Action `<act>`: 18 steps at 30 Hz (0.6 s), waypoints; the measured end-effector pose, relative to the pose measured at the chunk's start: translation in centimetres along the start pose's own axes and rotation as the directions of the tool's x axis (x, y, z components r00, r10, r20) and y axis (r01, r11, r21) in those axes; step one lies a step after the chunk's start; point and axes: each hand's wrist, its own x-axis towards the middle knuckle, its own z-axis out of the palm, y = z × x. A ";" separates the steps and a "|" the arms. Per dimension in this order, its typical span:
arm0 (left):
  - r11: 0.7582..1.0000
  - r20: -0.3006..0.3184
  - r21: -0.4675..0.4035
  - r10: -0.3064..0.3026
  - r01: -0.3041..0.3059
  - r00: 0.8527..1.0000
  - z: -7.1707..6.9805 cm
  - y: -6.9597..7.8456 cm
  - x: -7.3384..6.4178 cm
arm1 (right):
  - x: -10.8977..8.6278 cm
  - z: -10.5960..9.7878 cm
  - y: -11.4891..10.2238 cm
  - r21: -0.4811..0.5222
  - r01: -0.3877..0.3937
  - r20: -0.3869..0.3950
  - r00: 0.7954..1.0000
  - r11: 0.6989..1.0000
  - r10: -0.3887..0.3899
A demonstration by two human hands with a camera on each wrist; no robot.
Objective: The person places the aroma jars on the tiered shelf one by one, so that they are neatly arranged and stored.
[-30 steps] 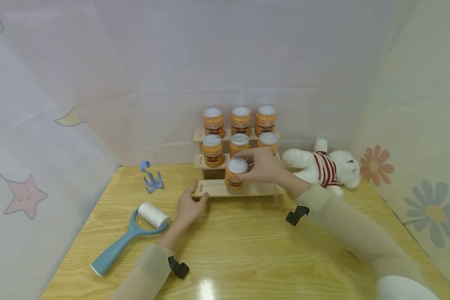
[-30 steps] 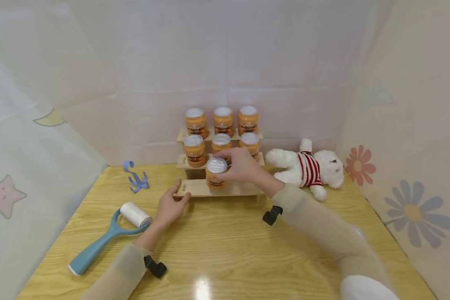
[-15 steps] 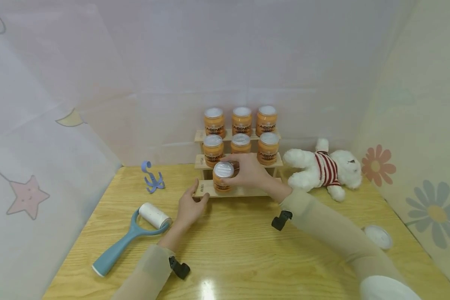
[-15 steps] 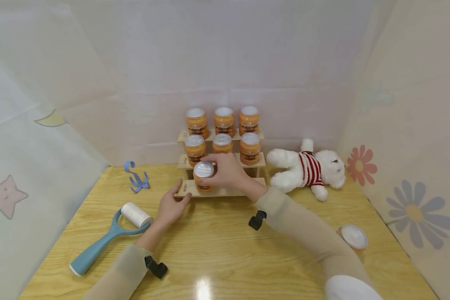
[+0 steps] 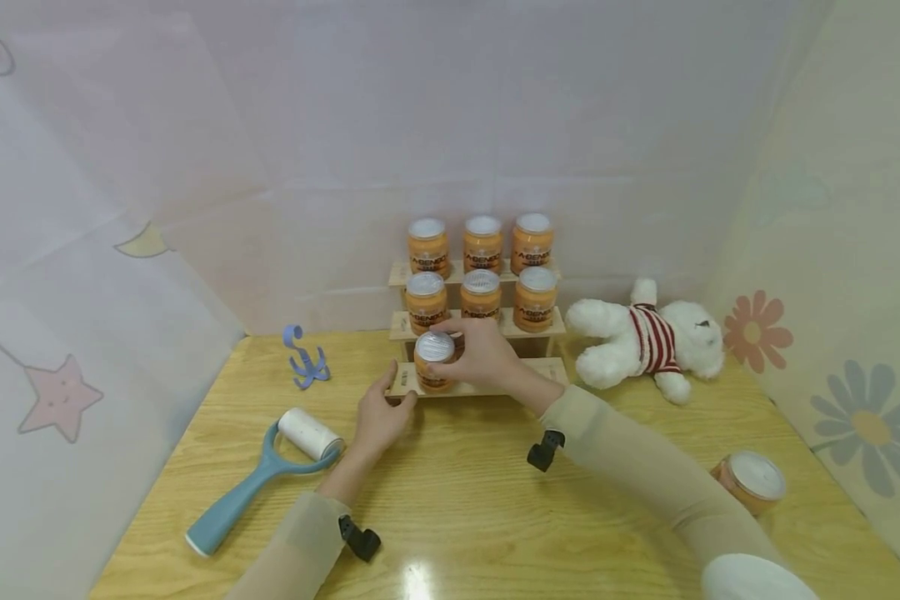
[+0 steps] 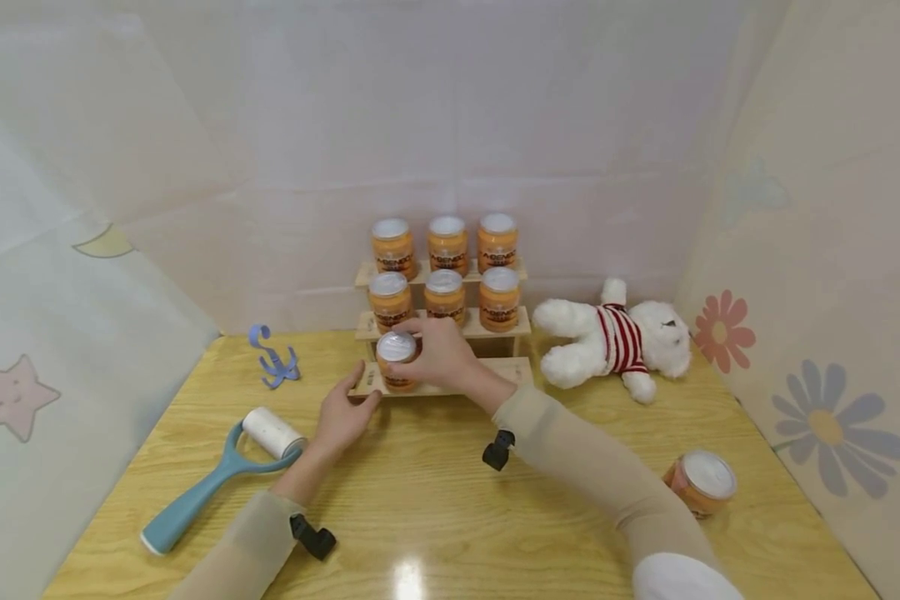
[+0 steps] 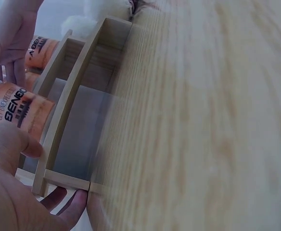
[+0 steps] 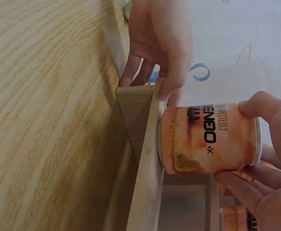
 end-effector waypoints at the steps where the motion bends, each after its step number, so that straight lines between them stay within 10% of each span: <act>1: 1.000 -0.004 0.002 -0.004 0.004 1.000 0.0 0.0 0.0 | 0.1 0.2 0.0 -0.002 0.002 -0.008 1.000 1.000 -0.002; 18: 1.000 -0.035 0.024 -0.016 0.016 0.999 0.1 0.1 0.1 | 0.1 1.6 0.2 -0.049 0.070 -0.091 0.993 0.996 -0.074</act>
